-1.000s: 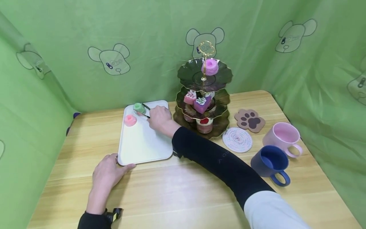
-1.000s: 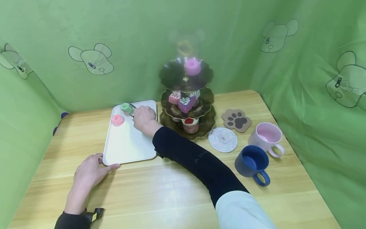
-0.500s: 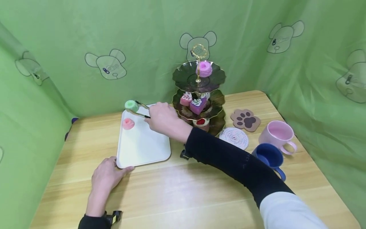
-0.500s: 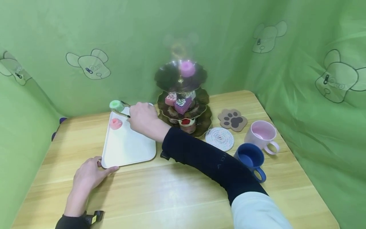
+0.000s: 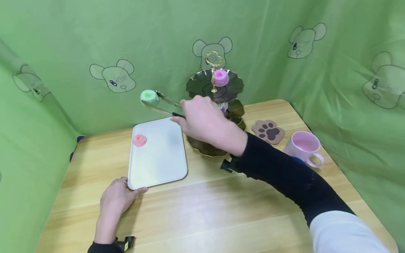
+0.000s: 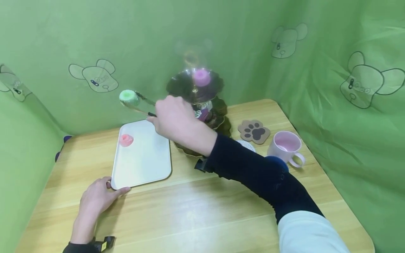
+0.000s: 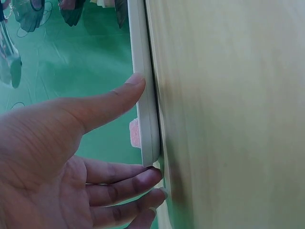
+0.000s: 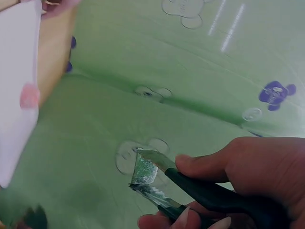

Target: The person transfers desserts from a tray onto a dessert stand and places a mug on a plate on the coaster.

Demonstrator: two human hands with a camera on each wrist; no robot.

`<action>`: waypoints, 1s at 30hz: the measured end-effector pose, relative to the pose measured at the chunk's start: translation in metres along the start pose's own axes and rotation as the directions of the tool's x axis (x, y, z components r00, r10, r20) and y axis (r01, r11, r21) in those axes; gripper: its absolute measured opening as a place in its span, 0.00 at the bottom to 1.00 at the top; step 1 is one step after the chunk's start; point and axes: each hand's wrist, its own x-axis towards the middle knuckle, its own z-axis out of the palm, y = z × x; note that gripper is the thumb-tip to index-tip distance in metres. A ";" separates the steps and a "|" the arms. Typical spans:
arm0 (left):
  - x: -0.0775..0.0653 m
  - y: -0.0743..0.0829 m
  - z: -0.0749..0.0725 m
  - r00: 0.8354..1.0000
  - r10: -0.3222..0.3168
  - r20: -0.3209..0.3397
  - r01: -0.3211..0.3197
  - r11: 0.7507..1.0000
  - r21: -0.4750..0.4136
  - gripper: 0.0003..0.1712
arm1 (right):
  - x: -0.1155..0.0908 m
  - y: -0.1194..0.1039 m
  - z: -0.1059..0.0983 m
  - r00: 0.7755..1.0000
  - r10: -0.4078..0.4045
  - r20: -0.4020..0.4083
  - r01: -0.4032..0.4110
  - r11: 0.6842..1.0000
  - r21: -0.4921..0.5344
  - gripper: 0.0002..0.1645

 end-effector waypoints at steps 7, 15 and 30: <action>-0.001 0.000 -0.002 1.000 -0.012 0.012 0.012 1.000 0.008 0.45 | -0.009 0.027 -0.027 0.998 0.056 -0.026 -0.056 0.998 0.014 0.24; -0.001 -0.001 -0.005 1.000 -0.007 0.020 0.007 1.000 0.017 0.43 | -0.018 0.049 -0.044 0.991 0.130 -0.042 -0.131 0.991 -0.010 0.23; 0.004 0.002 -0.005 1.000 -0.003 0.024 0.003 1.000 0.012 0.43 | -0.022 0.069 -0.049 0.984 0.180 0.000 -0.179 0.980 -0.081 0.28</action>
